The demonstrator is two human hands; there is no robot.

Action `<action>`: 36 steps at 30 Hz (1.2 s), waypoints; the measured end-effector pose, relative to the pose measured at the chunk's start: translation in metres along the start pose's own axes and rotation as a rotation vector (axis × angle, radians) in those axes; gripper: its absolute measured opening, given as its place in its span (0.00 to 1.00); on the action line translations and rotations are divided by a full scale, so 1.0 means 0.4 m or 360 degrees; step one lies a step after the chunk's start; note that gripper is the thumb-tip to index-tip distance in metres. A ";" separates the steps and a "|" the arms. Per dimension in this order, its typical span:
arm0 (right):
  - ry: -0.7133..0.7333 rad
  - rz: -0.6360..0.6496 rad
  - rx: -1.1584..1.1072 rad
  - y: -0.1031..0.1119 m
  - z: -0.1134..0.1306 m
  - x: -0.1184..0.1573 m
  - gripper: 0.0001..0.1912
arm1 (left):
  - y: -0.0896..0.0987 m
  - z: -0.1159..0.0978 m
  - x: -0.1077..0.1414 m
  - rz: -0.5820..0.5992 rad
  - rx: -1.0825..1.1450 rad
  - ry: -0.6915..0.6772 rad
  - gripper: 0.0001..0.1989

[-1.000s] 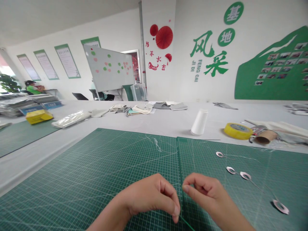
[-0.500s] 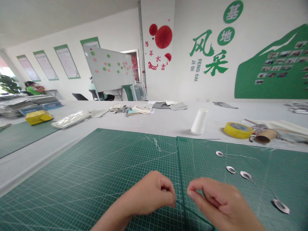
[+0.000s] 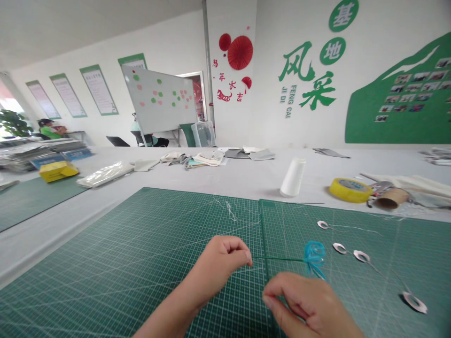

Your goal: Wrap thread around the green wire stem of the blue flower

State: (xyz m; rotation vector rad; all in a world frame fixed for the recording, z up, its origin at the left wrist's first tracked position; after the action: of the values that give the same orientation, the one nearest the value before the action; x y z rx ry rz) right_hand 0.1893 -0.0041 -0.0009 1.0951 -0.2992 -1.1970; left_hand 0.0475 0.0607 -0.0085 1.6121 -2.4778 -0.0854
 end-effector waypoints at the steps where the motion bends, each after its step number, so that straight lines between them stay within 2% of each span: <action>1: -0.0003 0.0001 0.0015 -0.004 -0.001 0.000 0.10 | 0.000 0.000 0.002 -0.0008 0.0032 0.0024 0.08; 6: -0.0023 0.0026 0.0038 -0.022 -0.009 -0.001 0.10 | -0.004 -0.001 0.011 -0.0009 0.0169 0.0123 0.07; 14: -0.0071 0.0036 0.0018 -0.026 -0.026 -0.010 0.11 | -0.006 0.004 0.011 0.0061 0.0422 0.0093 0.08; 21: -0.0251 0.0047 -0.0102 -0.040 -0.062 -0.013 0.13 | -0.019 0.008 0.019 0.0308 0.0774 0.0171 0.06; 24: -0.0342 0.0092 -0.0151 -0.040 -0.073 -0.013 0.14 | -0.030 0.007 0.026 0.0473 0.0709 0.0223 0.05; 27: -0.0419 0.0074 -0.0199 -0.028 -0.078 -0.013 0.13 | -0.040 0.011 0.035 0.0614 0.0490 0.0292 0.04; 31: -0.0426 0.0070 -0.0231 -0.009 -0.081 -0.016 0.14 | -0.053 0.016 0.044 0.0792 0.0369 0.0298 0.04; 36: -0.0352 0.0041 -0.0225 0.020 -0.076 -0.015 0.14 | -0.055 0.022 0.043 0.0826 0.0253 0.0242 0.07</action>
State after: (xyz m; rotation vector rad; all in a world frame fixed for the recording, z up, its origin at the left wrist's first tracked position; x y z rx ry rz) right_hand 0.2131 0.0164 -0.0074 0.8355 -0.3914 -1.2982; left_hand 0.0588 0.0358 -0.0184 0.9292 -2.7407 0.2988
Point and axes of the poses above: each hand's wrist, its own x-axis away from the middle knuckle, its own y-axis out of the back of the hand, z = x × y, the point moved 5 cm from there along -x, towards the middle knuckle, and after that the axes turned 6 degrees about x, right-handed, at the moved point
